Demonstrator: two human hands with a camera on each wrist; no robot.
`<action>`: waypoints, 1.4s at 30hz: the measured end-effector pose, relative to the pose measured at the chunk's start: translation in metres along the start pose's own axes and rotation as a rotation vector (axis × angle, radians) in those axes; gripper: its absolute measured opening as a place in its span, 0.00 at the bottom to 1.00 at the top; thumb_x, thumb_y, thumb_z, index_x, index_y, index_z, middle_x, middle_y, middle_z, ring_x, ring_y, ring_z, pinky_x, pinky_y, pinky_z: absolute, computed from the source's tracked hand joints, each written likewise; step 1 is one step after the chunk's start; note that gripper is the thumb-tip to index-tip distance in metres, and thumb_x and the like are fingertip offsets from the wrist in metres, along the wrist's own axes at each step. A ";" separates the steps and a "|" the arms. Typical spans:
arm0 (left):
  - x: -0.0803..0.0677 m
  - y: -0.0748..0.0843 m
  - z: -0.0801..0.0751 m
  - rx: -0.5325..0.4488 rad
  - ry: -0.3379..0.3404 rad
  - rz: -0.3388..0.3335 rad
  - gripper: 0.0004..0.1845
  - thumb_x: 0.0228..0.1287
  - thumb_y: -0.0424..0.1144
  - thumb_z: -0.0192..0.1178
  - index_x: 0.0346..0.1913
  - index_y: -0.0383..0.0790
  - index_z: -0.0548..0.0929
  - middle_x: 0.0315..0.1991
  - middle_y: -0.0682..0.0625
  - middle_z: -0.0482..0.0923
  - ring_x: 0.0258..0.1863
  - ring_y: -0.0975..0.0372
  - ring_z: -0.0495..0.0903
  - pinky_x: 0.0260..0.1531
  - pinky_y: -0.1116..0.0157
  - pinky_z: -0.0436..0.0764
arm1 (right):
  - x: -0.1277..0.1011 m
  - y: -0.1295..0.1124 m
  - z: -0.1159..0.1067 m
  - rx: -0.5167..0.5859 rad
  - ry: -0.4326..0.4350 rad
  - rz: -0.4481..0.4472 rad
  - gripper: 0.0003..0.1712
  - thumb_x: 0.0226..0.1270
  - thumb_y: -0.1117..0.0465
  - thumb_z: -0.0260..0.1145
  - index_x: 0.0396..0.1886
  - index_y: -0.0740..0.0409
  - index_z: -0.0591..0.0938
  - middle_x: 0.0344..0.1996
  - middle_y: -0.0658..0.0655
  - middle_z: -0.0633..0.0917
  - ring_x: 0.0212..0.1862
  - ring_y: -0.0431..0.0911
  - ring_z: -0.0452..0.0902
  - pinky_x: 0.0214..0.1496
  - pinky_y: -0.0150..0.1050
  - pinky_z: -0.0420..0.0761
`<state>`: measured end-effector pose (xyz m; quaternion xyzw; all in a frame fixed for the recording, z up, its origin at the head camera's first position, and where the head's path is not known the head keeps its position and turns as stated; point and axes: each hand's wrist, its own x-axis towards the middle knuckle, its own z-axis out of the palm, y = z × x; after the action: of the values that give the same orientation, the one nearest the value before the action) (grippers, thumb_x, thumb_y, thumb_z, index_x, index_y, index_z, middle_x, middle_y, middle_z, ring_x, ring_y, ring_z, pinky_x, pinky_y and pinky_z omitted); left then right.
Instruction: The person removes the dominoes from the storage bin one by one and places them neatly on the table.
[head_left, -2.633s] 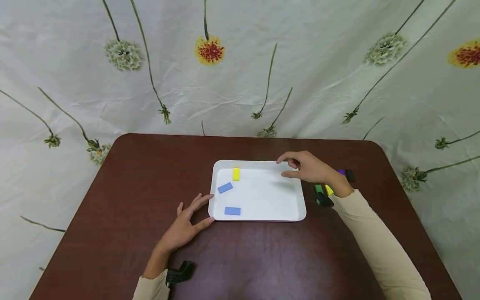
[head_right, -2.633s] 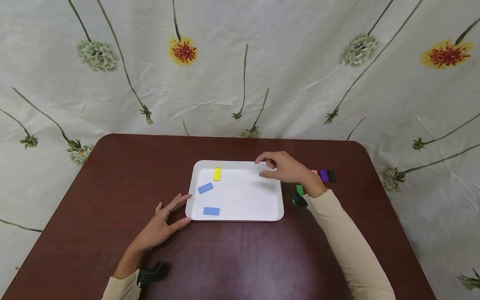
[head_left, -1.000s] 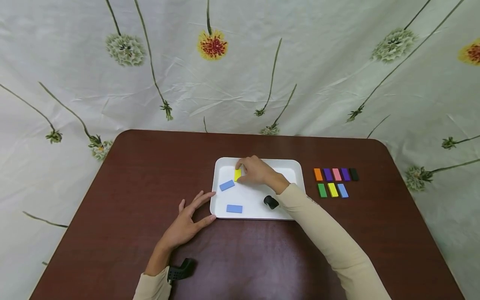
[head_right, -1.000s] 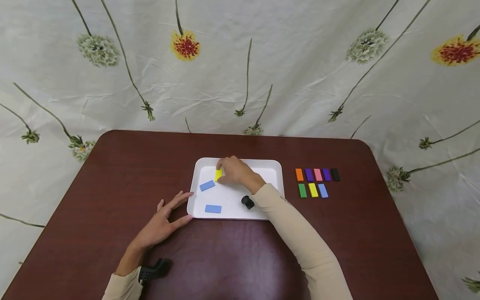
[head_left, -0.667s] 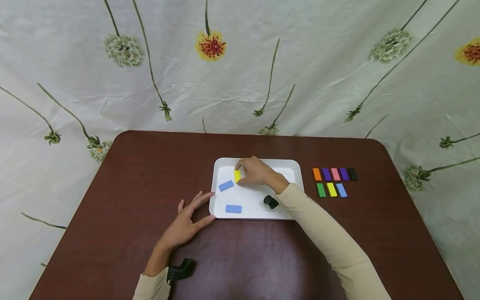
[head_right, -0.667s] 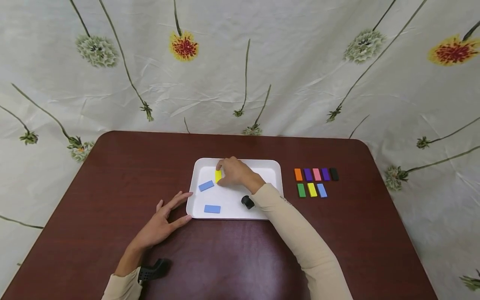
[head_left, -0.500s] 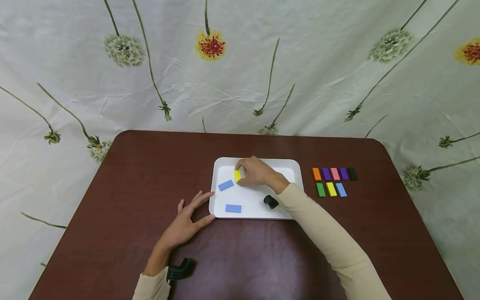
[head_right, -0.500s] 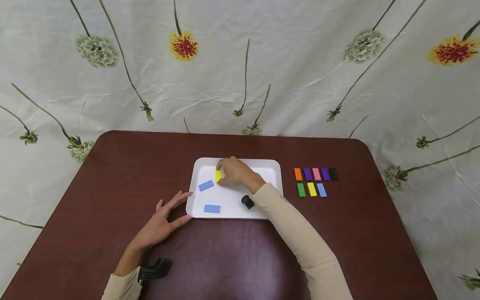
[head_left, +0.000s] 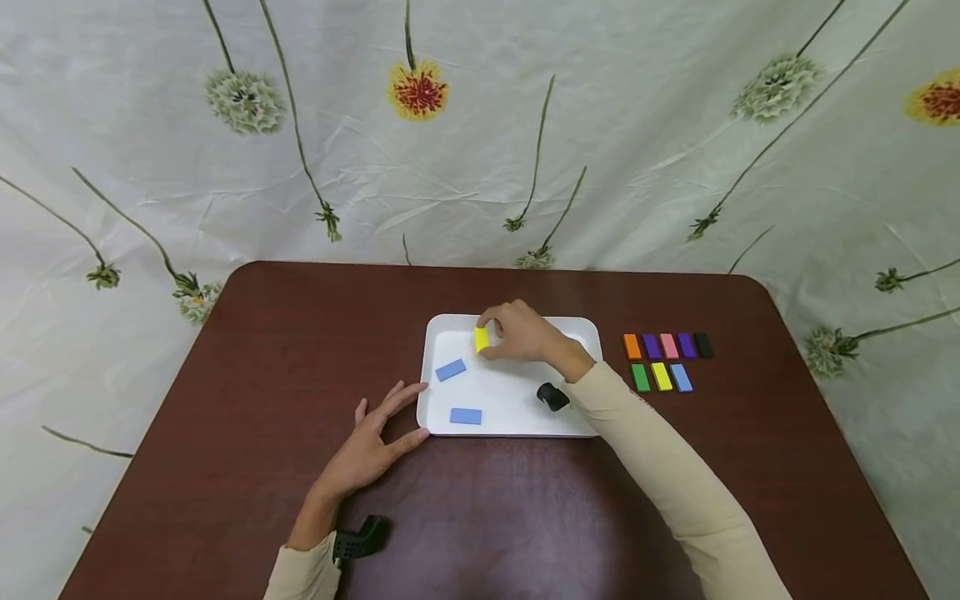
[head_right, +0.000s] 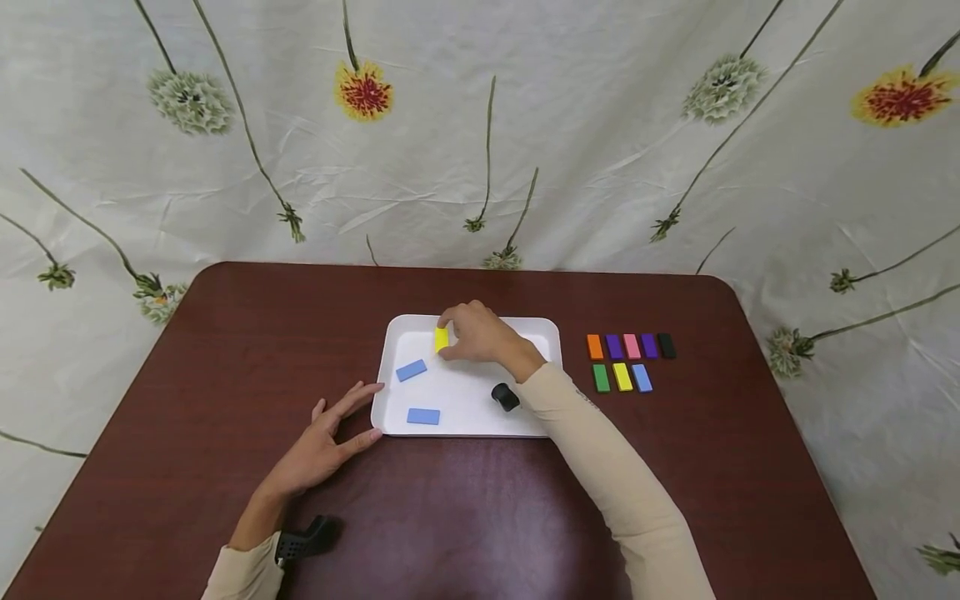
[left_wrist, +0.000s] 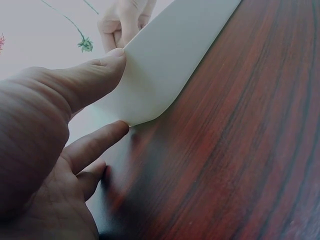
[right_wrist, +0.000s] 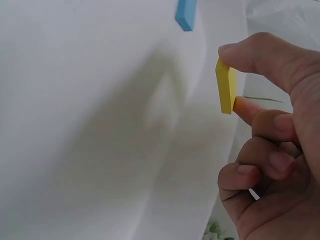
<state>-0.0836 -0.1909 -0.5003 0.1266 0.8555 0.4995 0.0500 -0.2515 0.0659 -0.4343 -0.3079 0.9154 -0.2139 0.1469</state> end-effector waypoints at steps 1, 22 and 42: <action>0.000 0.000 0.000 0.001 0.002 0.000 0.32 0.66 0.44 0.68 0.72 0.52 0.71 0.72 0.46 0.70 0.79 0.42 0.49 0.67 0.31 0.28 | -0.001 0.001 -0.002 0.009 0.006 0.000 0.25 0.59 0.53 0.76 0.55 0.58 0.85 0.19 0.48 0.71 0.27 0.41 0.64 0.31 0.32 0.65; -0.004 -0.002 -0.003 0.010 -0.002 0.008 0.34 0.66 0.44 0.68 0.73 0.52 0.69 0.72 0.46 0.69 0.79 0.43 0.49 0.67 0.31 0.28 | -0.061 0.051 -0.049 0.100 0.153 0.073 0.26 0.57 0.59 0.76 0.55 0.63 0.83 0.15 0.48 0.65 0.22 0.42 0.59 0.31 0.37 0.64; -0.001 -0.002 -0.001 -0.011 -0.016 0.020 0.34 0.67 0.44 0.67 0.74 0.54 0.68 0.73 0.47 0.69 0.80 0.44 0.48 0.66 0.31 0.27 | -0.141 0.127 -0.075 0.061 0.192 0.073 0.23 0.61 0.62 0.75 0.56 0.62 0.81 0.18 0.46 0.66 0.19 0.38 0.62 0.29 0.34 0.71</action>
<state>-0.0832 -0.1933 -0.5019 0.1390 0.8510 0.5037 0.0522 -0.2374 0.2682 -0.4111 -0.2479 0.9289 -0.2645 0.0756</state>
